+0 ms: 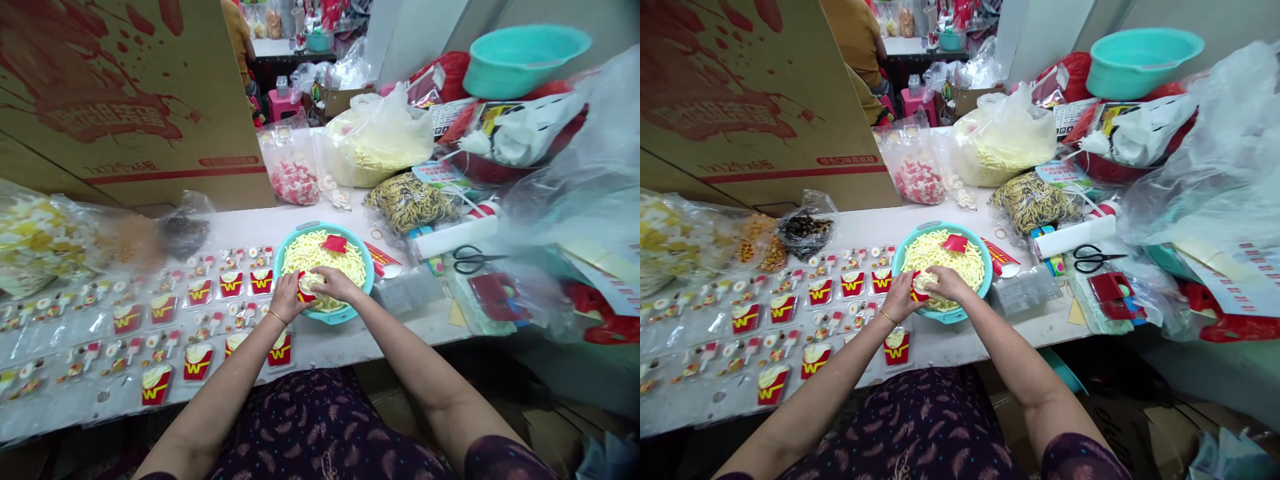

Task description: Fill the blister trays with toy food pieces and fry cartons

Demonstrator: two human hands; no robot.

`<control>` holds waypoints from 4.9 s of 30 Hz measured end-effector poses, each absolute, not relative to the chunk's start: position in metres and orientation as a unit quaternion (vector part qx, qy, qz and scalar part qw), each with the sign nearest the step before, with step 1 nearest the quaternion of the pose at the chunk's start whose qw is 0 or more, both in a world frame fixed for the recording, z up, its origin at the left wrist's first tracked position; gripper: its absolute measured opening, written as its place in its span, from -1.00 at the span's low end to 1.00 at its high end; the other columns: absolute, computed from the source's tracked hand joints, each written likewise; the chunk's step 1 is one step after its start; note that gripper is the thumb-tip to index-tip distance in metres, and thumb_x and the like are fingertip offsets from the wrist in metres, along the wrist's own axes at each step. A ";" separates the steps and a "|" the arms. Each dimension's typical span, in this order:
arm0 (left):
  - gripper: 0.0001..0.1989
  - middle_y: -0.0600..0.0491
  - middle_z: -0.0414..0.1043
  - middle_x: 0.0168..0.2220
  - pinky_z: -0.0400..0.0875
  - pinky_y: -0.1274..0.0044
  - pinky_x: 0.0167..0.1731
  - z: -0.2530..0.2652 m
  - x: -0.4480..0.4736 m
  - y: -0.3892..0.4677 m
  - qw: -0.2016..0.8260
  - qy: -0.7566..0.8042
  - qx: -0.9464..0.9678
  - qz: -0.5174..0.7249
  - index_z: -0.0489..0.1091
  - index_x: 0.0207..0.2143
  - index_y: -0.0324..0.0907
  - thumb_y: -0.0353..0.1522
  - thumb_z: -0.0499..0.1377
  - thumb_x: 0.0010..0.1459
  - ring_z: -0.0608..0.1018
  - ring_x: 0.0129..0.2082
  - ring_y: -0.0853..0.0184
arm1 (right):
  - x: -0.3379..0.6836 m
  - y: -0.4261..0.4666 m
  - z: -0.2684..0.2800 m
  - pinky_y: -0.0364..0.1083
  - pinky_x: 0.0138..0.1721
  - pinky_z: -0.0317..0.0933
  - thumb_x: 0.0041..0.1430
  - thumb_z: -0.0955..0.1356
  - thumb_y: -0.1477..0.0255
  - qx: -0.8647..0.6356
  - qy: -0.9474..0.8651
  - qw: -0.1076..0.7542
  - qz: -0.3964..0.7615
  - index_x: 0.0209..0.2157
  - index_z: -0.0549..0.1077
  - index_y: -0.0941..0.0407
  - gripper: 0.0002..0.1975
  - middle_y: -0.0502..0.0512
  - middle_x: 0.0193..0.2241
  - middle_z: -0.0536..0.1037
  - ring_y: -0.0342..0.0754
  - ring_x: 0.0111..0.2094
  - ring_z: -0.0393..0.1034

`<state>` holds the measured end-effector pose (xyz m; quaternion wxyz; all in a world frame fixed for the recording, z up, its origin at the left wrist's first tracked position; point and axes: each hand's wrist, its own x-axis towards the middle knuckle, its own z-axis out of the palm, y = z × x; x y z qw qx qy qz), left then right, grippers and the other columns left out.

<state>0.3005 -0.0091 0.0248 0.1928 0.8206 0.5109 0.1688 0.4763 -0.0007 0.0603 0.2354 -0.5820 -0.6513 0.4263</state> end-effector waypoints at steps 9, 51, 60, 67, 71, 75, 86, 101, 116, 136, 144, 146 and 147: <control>-0.30 -0.08 0.25 -0.17 0.23 0.30 -0.14 0.024 0.313 -0.016 0.206 0.521 0.803 0.204 0.07 -0.03 -0.23 -0.19 0.25 -0.21 0.32 -0.15 0.14 | 0.463 -0.001 0.060 -0.20 -0.34 0.14 -0.09 0.31 0.52 -0.567 -0.715 0.163 0.376 -0.39 0.51 0.09 -0.82 -0.01 -0.46 0.51 -0.13 -0.40 0.34; -0.27 -0.08 0.28 -0.16 0.25 0.29 -0.13 0.001 0.275 -0.015 0.190 0.542 0.780 0.249 0.12 -0.04 -0.20 -0.13 0.27 -0.27 0.34 -0.16 0.12 | 0.475 0.000 0.026 -0.04 -0.19 0.14 -0.13 0.36 0.47 -0.588 -0.788 0.055 0.172 -0.26 0.43 0.16 -0.70 0.20 -0.20 0.40 0.05 -0.17 0.23; -0.30 -0.07 0.27 -0.17 0.26 0.30 -0.13 0.007 0.270 -0.014 0.188 0.540 0.780 0.257 0.13 -0.05 -0.19 -0.14 0.27 -0.26 0.35 -0.16 0.13 | 0.510 0.014 0.026 -0.19 -0.40 0.15 -0.12 0.32 0.47 -0.609 -0.627 0.220 0.432 -0.52 0.44 0.20 -0.91 -0.01 -0.54 0.40 -0.17 -0.46 0.27; -0.30 -0.08 0.26 -0.17 0.25 0.31 -0.14 0.012 0.299 -0.009 0.189 0.520 0.797 0.243 0.10 -0.05 -0.21 -0.18 0.27 -0.26 0.33 -0.15 0.13 | 0.498 0.009 0.054 -0.23 -0.56 0.13 -0.21 0.38 0.33 -0.516 -0.505 0.286 0.630 -0.49 0.43 0.22 -0.76 -0.09 -0.63 0.35 -0.25 -0.61 0.18; -0.32 -0.10 0.26 -0.18 0.25 0.30 -0.14 0.013 0.308 -0.009 0.179 0.519 0.798 0.248 0.09 -0.05 -0.23 -0.22 0.25 -0.23 0.33 -0.16 0.12 | 0.484 0.006 0.053 -0.22 -0.52 0.16 -0.11 0.34 0.36 -0.533 -0.570 0.266 0.566 -0.35 0.43 0.20 -0.75 -0.05 -0.55 0.40 -0.21 -0.55 0.24; -0.34 -0.09 0.26 -0.19 0.24 0.30 -0.14 0.012 0.314 -0.013 0.172 0.517 0.797 0.261 0.09 -0.05 -0.21 -0.26 0.25 -0.23 0.34 -0.17 0.12 | 0.464 -0.002 0.053 -0.17 -0.33 0.15 0.03 0.25 0.49 -0.563 -0.718 0.208 0.353 -0.43 0.46 0.18 -0.84 0.07 -0.45 0.45 -0.14 -0.39 0.29; -0.39 -0.05 0.28 -0.18 0.25 0.33 -0.14 0.008 0.316 -0.020 0.221 0.518 0.771 0.298 0.12 -0.10 -0.20 -0.30 0.24 -0.26 0.35 -0.16 0.17 | 0.456 -0.007 0.066 -0.19 -0.33 0.09 -0.03 0.25 0.58 -0.540 -0.785 0.111 0.282 -0.48 0.49 0.16 -0.82 0.07 -0.44 0.49 -0.12 -0.38 0.30; -0.30 -0.06 0.29 -0.19 0.24 0.29 -0.12 0.002 0.286 -0.014 0.224 0.527 0.770 0.282 0.13 -0.10 -0.19 -0.17 0.29 -0.31 0.37 -0.17 0.14 | 0.488 0.012 0.035 0.03 -0.12 0.07 -0.03 0.33 0.42 -0.606 -0.784 0.028 0.131 -0.12 0.33 0.15 -0.64 0.22 -0.13 0.35 0.09 -0.10 0.17; -0.31 -0.05 0.28 -0.18 0.25 0.30 -0.14 0.007 0.295 -0.008 0.236 0.527 0.770 0.270 0.15 -0.10 -0.18 -0.20 0.30 -0.32 0.36 -0.16 0.14 | 0.506 0.015 0.047 -0.21 -0.55 0.10 -0.20 0.36 0.18 -0.557 -0.502 0.311 0.584 -0.62 0.36 0.21 -0.66 -0.08 -0.68 0.30 -0.25 -0.61 0.15; -0.36 -0.11 0.26 -0.16 0.22 0.31 -0.13 0.006 0.324 -0.009 0.175 0.531 0.771 0.306 0.09 -0.06 -0.23 -0.28 0.24 -0.22 0.33 -0.16 0.13 | 0.470 0.006 0.067 -0.20 -0.32 0.15 -0.03 0.27 0.54 -0.579 -0.735 0.180 0.304 -0.33 0.48 0.13 -0.79 0.03 -0.40 0.51 -0.14 -0.38 0.34; -0.26 -0.12 0.25 -0.14 0.14 0.26 -0.05 0.006 0.332 -0.014 0.281 0.558 0.701 0.345 0.13 -0.06 -0.28 -0.28 0.30 -0.35 0.31 -0.09 0.10 | 0.464 0.004 0.053 -0.19 -0.23 0.19 -0.03 0.23 0.62 -0.534 -0.718 0.185 0.406 -0.38 0.52 0.10 -0.73 -0.02 -0.35 0.54 -0.14 -0.30 0.38; -0.29 -0.10 0.25 -0.11 0.12 0.27 -0.02 0.008 0.330 -0.015 0.374 0.542 0.665 0.352 0.14 -0.06 -0.25 -0.27 0.29 -0.33 0.29 -0.05 0.12 | 0.471 0.006 0.055 -0.18 -0.20 0.20 -0.03 0.21 0.64 -0.523 -0.694 0.205 0.450 -0.35 0.51 0.13 -0.70 0.00 -0.33 0.54 -0.14 -0.29 0.39; -0.34 -0.08 0.26 -0.11 0.13 0.29 -0.02 0.010 0.330 -0.016 0.434 0.529 0.635 0.358 0.15 -0.07 -0.23 -0.27 0.27 -0.28 0.31 -0.05 0.15 | 0.476 0.007 0.057 -0.17 -0.20 0.21 -0.03 0.21 0.64 -0.513 -0.687 0.214 0.469 -0.34 0.51 0.14 -0.71 0.01 -0.34 0.54 -0.14 -0.29 0.39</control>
